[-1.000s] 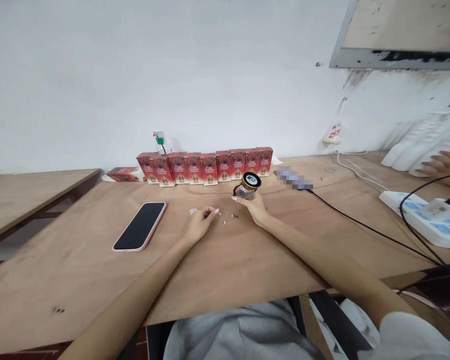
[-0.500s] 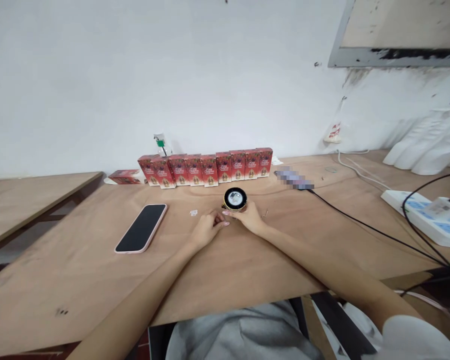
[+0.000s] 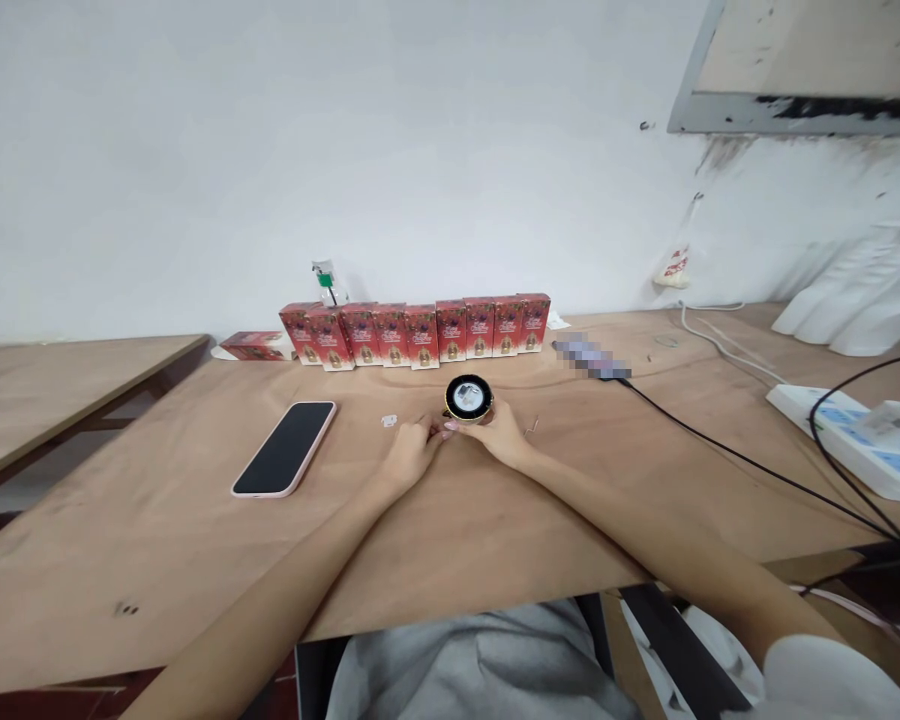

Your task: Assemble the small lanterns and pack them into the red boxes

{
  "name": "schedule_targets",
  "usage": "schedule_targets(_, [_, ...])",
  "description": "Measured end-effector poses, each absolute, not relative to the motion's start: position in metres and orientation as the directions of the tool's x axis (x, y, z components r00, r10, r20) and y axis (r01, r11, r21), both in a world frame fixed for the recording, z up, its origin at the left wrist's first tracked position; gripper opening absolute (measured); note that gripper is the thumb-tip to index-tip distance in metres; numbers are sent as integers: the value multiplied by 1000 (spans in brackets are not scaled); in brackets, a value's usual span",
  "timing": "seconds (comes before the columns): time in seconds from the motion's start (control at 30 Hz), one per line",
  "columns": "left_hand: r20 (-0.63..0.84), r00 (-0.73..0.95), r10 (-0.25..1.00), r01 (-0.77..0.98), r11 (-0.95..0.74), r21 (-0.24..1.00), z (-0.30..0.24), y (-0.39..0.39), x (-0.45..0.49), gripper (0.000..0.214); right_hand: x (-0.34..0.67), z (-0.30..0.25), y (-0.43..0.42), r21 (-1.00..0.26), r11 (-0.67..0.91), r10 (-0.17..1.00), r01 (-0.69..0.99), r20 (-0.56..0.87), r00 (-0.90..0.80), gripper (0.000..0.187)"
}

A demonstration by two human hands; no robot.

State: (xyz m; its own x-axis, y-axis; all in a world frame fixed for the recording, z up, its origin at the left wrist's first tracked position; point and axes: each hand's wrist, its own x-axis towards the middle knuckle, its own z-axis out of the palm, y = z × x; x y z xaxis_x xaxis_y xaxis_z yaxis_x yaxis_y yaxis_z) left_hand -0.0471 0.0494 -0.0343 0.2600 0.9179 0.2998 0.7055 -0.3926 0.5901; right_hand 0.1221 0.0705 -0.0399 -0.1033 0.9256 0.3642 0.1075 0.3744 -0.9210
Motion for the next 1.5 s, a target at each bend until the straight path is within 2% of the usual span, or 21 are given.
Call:
schedule_targets(0.13, [316,243,917,694,-393,603,-33,48,-47,24,122,-40,70,-911,400,915,102,391,-102,57])
schedule_targets(0.23, [321,254,912,698,-403,592,-33,48,-47,19,122,-39,69,-906,414,908,84,404,-110,55])
schedule_targets(0.53, [320,311,895,792,-431,433,-38,52,-47,13,123,-36,67,-909,407,911,95,395,-121,52])
schedule_targets(0.9, [328,341,881,803,-454,386,-42,55,-51,10,122,-39,68,-916,398,913,58,389,-119,53])
schedule_targets(1.2, [599,248,762,714,-561,419,-21,46,-55,14,123,-36,66,-916,396,911,67,383,-152,53])
schedule_targets(1.37, [803,146,577,708,-628,323,6,28,-57,16,123,-35,65,-920,386,916,73,372,-152,55])
schedule_targets(1.5, [885,59,461,712,-641,286,18,19,-58,14,124,-35,65,-916,392,913,83,376,-157,52])
